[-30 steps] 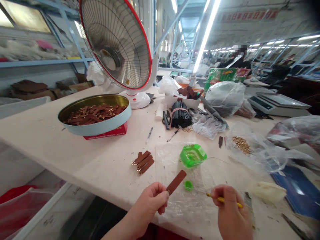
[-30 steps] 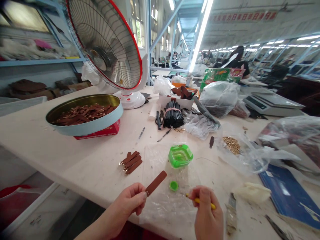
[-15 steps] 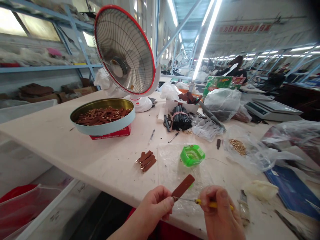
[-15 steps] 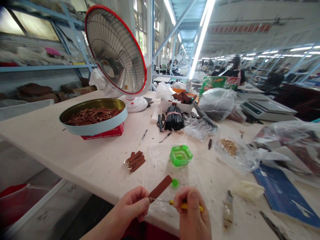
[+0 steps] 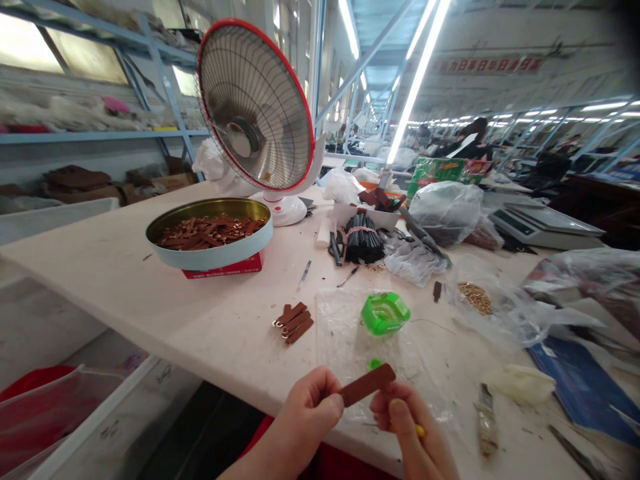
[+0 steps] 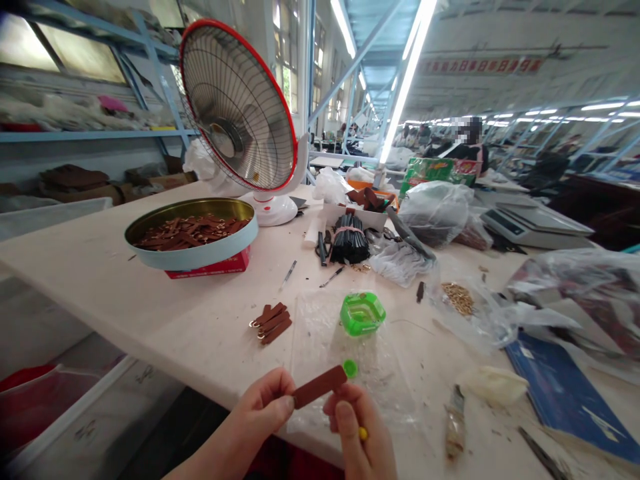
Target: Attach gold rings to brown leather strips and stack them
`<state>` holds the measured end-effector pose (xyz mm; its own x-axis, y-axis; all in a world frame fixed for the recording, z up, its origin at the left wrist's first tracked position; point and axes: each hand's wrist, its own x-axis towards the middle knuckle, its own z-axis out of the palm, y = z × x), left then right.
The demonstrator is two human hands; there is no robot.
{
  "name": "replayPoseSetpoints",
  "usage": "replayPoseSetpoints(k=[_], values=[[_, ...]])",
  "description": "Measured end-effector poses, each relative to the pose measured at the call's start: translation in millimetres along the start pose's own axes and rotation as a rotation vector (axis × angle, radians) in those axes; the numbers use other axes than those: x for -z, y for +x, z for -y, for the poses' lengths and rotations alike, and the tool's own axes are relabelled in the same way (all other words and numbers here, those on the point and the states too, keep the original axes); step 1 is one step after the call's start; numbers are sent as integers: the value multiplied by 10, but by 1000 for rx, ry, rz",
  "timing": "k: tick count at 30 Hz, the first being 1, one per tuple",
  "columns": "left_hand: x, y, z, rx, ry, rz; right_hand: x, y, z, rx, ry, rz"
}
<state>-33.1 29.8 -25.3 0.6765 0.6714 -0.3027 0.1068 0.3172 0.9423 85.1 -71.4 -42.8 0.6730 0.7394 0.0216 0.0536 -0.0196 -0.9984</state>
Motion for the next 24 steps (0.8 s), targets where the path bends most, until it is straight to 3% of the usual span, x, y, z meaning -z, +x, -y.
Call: replayPoseSetpoints(k=[2,5,9,14,20,24], values=[[8,6,17,-13,19,13,-125,20,-43,-16,2,144],[38,15,55,-8,49,40,-205,96,-123,-66,-12,187],[81,11,59,51,41,97,-210,165,-203,-135,74,168],[117,-9,54,85,77,88,-265,119,-159,-174,123,124],[147,-31,40,24,357,3,-387,70,-105,-234,92,14],[211,-38,-71,8,459,31,-458,56,-202,-311,123,-18]])
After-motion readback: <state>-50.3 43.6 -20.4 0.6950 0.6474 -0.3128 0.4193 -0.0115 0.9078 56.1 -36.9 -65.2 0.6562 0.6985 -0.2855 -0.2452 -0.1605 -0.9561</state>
